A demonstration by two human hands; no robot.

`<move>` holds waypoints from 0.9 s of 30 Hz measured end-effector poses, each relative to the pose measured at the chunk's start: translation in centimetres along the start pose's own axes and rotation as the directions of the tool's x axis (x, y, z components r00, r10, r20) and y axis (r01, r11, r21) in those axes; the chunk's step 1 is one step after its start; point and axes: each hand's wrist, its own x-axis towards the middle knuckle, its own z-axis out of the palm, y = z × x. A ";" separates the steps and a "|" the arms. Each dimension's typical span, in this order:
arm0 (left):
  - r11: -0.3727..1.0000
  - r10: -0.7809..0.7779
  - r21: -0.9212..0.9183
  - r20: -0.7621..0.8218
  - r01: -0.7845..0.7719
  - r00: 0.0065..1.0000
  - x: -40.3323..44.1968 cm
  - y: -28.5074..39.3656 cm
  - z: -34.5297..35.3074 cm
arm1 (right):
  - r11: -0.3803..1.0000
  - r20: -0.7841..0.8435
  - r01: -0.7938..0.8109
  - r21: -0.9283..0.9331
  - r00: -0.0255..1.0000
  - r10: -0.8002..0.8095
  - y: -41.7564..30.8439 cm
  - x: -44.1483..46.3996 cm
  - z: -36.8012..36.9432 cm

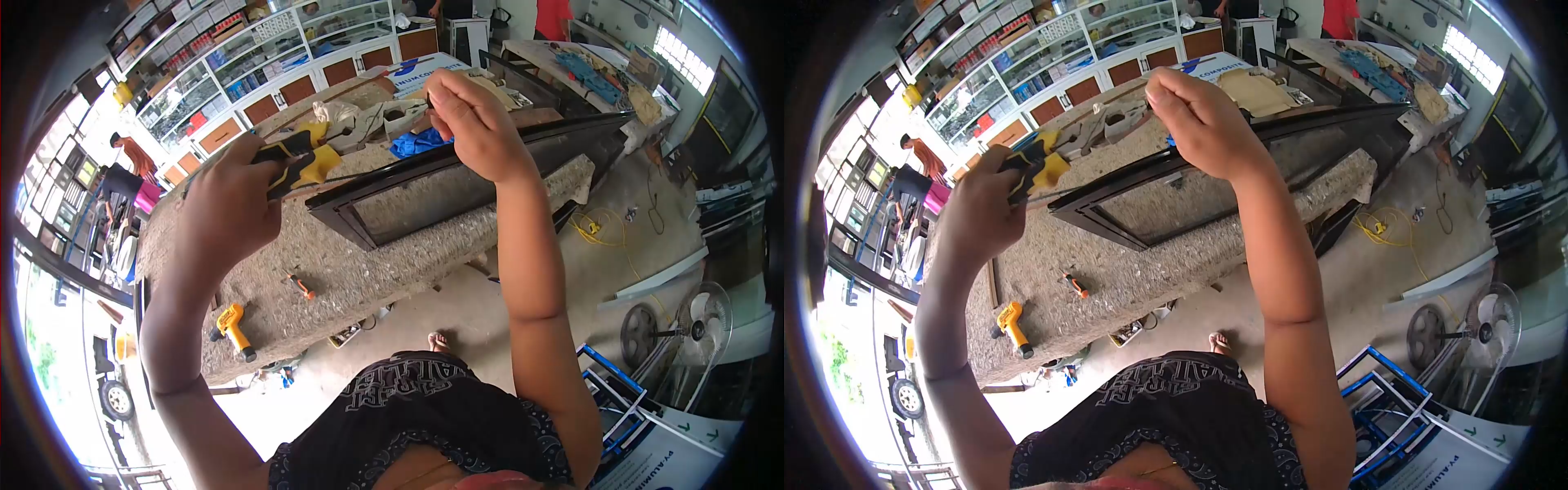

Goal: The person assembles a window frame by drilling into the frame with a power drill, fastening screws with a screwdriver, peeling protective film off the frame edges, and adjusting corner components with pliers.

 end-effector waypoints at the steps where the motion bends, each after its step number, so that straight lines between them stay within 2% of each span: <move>1: 0.999 0.012 -0.045 0.060 -0.009 0.998 0.2 -0.5 0.2 | 1.000 -0.022 0.008 -0.014 1.000 -0.008 -0.1 0.1 0.1; 3: 0.990 0.041 -0.137 0.175 -0.017 0.984 0.7 -1.8 0.6 | 0.998 -0.041 0.019 -0.060 0.999 -0.022 -0.4 0.2 0.3; 7: 0.955 0.032 -0.291 0.319 0.066 0.947 1.5 -1.6 -0.1 | 0.977 -0.101 0.050 -0.207 0.992 -0.073 -0.7 0.4 0.6; 12: 0.935 -0.031 -0.300 0.462 0.189 0.886 2.3 -1.8 -1.0 | 0.889 -0.201 0.217 -0.402 0.927 -0.317 -0.4 0.9 1.2; 15: 0.932 0.053 -0.343 0.456 0.120 0.888 2.8 -3.0 -0.6 | 0.828 -0.230 0.286 -0.483 0.870 -0.435 0.3 1.3 1.6; 16: 0.904 0.076 -0.408 0.444 0.126 0.893 3.0 -3.3 -0.5 | 0.803 -0.236 0.311 -0.509 0.846 -0.477 0.5 1.5 1.5; 18: 0.839 0.112 -0.526 0.417 0.139 0.902 3.2 -3.7 -0.8 | 0.817 -0.276 0.326 -0.475 0.827 -0.490 0.8 1.9 1.6; 21: 0.875 0.024 -0.420 0.532 0.240 0.846 3.8 -2.6 -2.8 | 0.864 -0.309 0.314 -0.394 0.840 -0.446 1.6 2.0 1.9; 23: 0.848 -0.023 -0.442 0.523 0.294 0.852 3.1 -2.5 -2.5 | 0.879 -0.327 0.340 -0.336 0.833 -0.447 2.0 2.1 2.0; 24: 0.834 -0.042 -0.453 0.517 0.315 0.855 2.7 -2.2 -2.4 | 0.916 -0.343 0.358 -0.180 0.850 -0.400 2.0 2.0 2.2; 26: 0.768 0.036 -0.564 0.511 0.304 0.859 1.6 -1.8 -1.7 | 0.918 -0.354 0.372 0.136 0.884 -0.306 1.5 2.0 2.6; 27: 0.729 0.072 -0.616 0.504 0.300 0.861 1.1 -1.6 -1.5 | 0.933 -0.338 0.300 0.196 0.914 -0.223 1.0 1.9 2.5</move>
